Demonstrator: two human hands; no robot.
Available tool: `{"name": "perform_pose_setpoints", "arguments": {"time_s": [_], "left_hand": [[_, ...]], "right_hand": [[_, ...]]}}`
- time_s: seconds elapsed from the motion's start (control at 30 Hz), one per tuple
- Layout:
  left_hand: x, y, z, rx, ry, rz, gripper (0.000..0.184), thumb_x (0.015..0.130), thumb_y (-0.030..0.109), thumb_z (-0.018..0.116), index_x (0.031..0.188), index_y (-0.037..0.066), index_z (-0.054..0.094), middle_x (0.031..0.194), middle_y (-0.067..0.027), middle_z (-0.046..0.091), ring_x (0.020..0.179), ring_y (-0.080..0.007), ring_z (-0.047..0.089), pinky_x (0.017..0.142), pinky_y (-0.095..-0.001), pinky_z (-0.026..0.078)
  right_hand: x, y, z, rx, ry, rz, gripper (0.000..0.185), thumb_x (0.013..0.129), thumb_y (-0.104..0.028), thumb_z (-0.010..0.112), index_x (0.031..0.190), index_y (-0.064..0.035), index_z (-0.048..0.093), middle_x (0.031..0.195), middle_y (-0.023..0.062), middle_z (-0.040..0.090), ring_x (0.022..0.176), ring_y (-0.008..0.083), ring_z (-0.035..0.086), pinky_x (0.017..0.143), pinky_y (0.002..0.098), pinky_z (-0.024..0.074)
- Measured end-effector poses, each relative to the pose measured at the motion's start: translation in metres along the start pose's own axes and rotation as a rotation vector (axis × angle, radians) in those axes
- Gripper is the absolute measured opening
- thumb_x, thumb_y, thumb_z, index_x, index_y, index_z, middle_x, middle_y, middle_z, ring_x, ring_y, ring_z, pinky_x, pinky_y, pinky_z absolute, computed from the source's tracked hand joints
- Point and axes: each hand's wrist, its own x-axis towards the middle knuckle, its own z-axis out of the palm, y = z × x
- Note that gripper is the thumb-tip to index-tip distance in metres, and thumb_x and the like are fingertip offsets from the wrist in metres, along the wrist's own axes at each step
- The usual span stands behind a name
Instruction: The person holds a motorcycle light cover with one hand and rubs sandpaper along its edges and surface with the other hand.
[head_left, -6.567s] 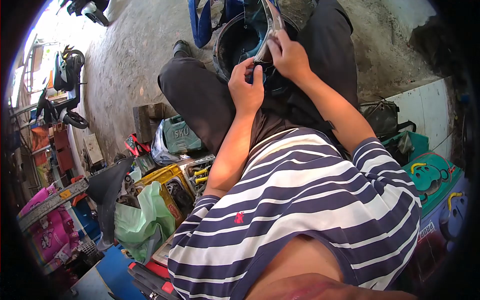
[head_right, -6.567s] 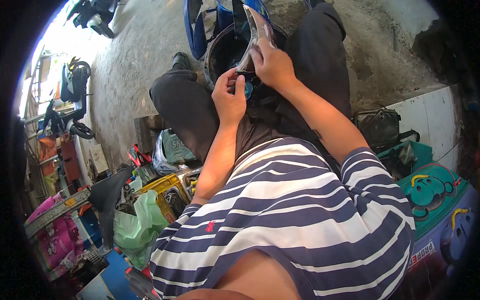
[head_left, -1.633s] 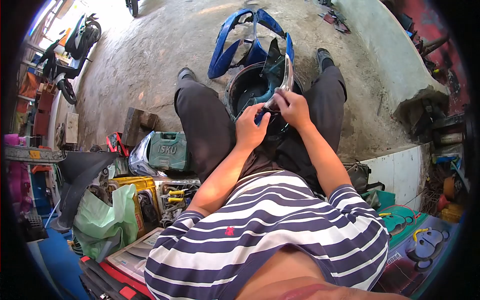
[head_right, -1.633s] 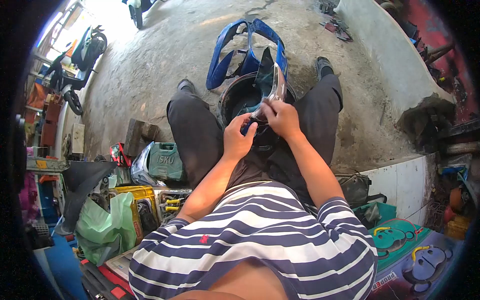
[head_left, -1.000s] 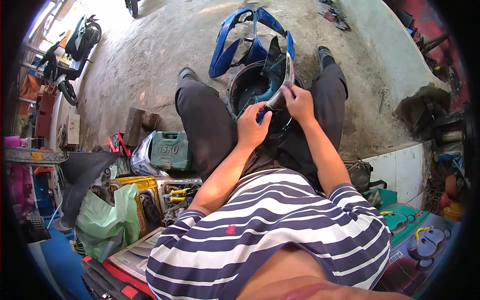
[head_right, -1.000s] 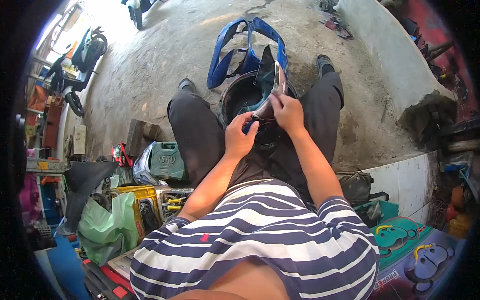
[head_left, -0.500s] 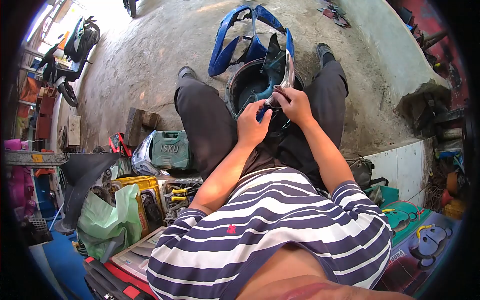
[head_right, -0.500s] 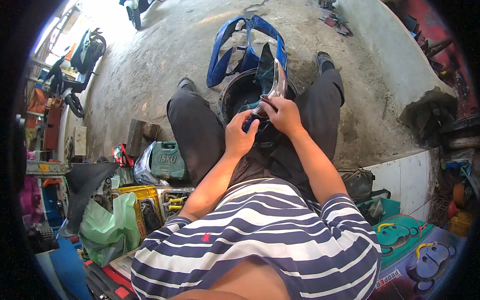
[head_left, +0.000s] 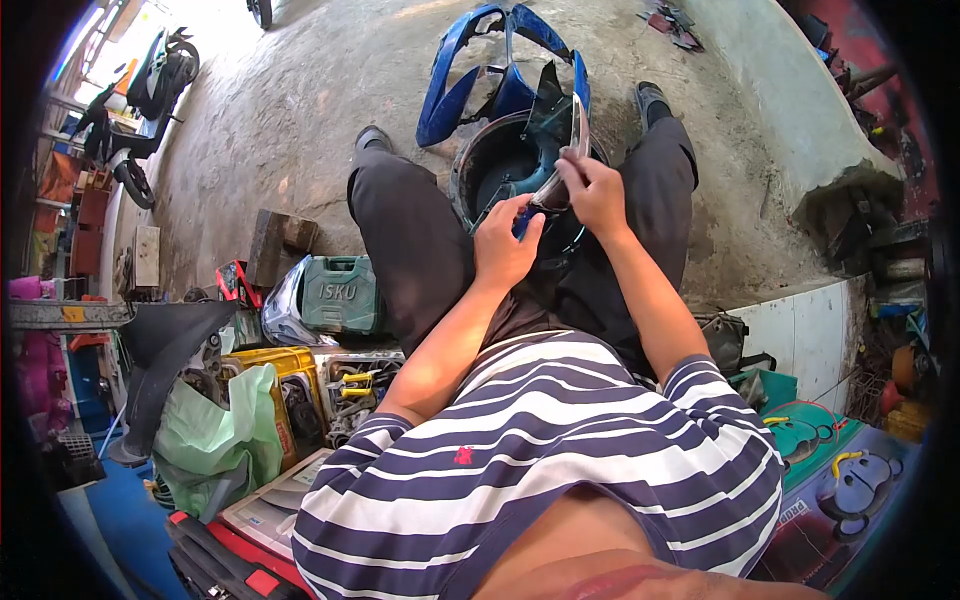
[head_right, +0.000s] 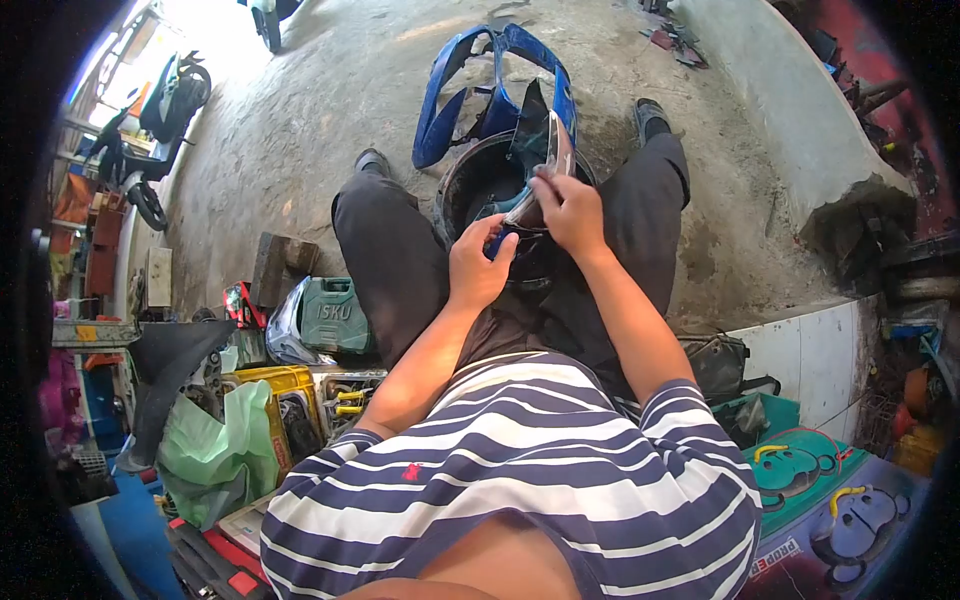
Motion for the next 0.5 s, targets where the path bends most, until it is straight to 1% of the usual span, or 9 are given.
{"name": "perform_pose_setpoints", "arguments": {"time_s": [0.07, 0.13, 0.2, 0.23, 0.33, 0.37, 0.4, 0.47, 0.5], "left_hand": [[0.001, -0.001, 0.001, -0.005, 0.002, 0.003, 0.035, 0.096, 0.017, 0.082, 0.127, 0.001, 0.076, 0.106, -0.0162, 0.078, 0.093, -0.0291, 0.076, 0.087, -0.0391, 0.06], [-0.001, -0.001, 0.001, -0.008, 0.002, 0.007, 0.034, 0.096, 0.02, 0.081, 0.126, 0.005, 0.076, 0.105, -0.0154, 0.076, 0.093, -0.0324, 0.075, 0.085, -0.0418, 0.06], [-0.001, -0.002, 0.0, -0.006, 0.008, 0.015, 0.033, 0.096, 0.021, 0.081, 0.125, 0.006, 0.076, 0.105, -0.015, 0.075, 0.092, -0.034, 0.075, 0.084, -0.0432, 0.06], [-0.001, -0.003, 0.001, -0.005, 0.008, 0.021, 0.033, 0.096, 0.021, 0.081, 0.125, 0.006, 0.076, 0.105, -0.015, 0.075, 0.092, -0.0339, 0.075, 0.084, -0.0432, 0.06], [0.0, -0.003, 0.001, -0.006, -0.005, 0.009, 0.035, 0.096, 0.019, 0.082, 0.126, 0.003, 0.076, 0.105, -0.0157, 0.077, 0.093, -0.0306, 0.076, 0.087, -0.0403, 0.06], [0.001, -0.002, 0.001, -0.005, -0.007, -0.002, 0.035, 0.096, 0.018, 0.082, 0.127, 0.002, 0.076, 0.106, -0.016, 0.077, 0.094, -0.0289, 0.076, 0.088, -0.0388, 0.06], [0.002, -0.002, 0.002, -0.007, -0.003, 0.001, 0.035, 0.096, 0.018, 0.082, 0.127, 0.002, 0.076, 0.106, -0.0161, 0.078, 0.094, -0.029, 0.076, 0.088, -0.0388, 0.06], [0.0, -0.003, 0.001, -0.006, 0.01, -0.002, 0.036, 0.096, 0.018, 0.082, 0.127, 0.002, 0.076, 0.106, -0.0162, 0.078, 0.094, -0.0292, 0.076, 0.088, -0.0389, 0.06], [0.0, -0.003, -0.001, -0.006, 0.004, -0.007, 0.036, 0.096, 0.018, 0.082, 0.127, 0.002, 0.076, 0.107, -0.0163, 0.078, 0.094, -0.0292, 0.076, 0.088, -0.039, 0.06]], "right_hand": [[-0.012, -0.008, -0.004, -0.055, -0.149, -0.044, 0.028, 0.101, -0.025, 0.08, 0.118, -0.0027, 0.083, 0.105, 0.0239, 0.08, 0.099, 0.038, 0.08, 0.085, 0.0418, 0.0603], [-0.013, -0.002, -0.003, -0.063, -0.147, -0.013, 0.027, 0.101, -0.026, 0.08, 0.115, -0.0024, 0.083, 0.103, 0.0249, 0.078, 0.096, 0.0391, 0.079, 0.082, 0.0427, 0.0596], [-0.002, 0.001, -0.006, -0.002, -0.026, 0.12, 0.028, 0.101, -0.028, 0.08, 0.113, -0.0025, 0.083, 0.101, 0.0252, 0.078, 0.094, 0.0403, 0.079, 0.079, 0.0437, 0.0591], [0.006, -0.003, -0.014, -0.128, -0.056, 0.245, 0.029, 0.101, -0.028, 0.08, 0.111, -0.0015, 0.083, 0.1, 0.0249, 0.078, 0.093, 0.04, 0.078, 0.078, 0.0443, 0.0588], [-0.004, -0.001, -0.005, -0.093, -0.023, -0.02, 0.028, 0.101, -0.028, 0.08, 0.113, -0.0025, 0.083, 0.101, 0.0244, 0.078, 0.093, 0.0396, 0.079, 0.078, 0.0444, 0.059], [-0.01, -0.002, -0.003, -0.091, -0.055, -0.152, 0.028, 0.101, -0.028, 0.08, 0.115, -0.0038, 0.083, 0.102, 0.0244, 0.078, 0.095, 0.0394, 0.079, 0.08, 0.0444, 0.0593], [-0.012, 0.0, -0.005, -0.164, -0.185, -0.072, 0.029, 0.101, -0.028, 0.08, 0.118, -0.0049, 0.083, 0.102, 0.0236, 0.079, 0.096, 0.0399, 0.079, 0.082, 0.0437, 0.0605], [-0.006, 0.005, -0.002, -0.077, -0.074, -0.065, 0.028, 0.102, -0.028, 0.079, 0.117, -0.0044, 0.083, 0.101, 0.0236, 0.079, 0.095, 0.0403, 0.079, 0.083, 0.0433, 0.0609], [0.002, 0.005, -0.007, -0.085, -0.063, 0.045, 0.027, 0.103, -0.028, 0.078, 0.115, -0.0041, 0.084, 0.102, 0.0238, 0.079, 0.096, 0.0405, 0.08, 0.083, 0.043, 0.0614]]}}
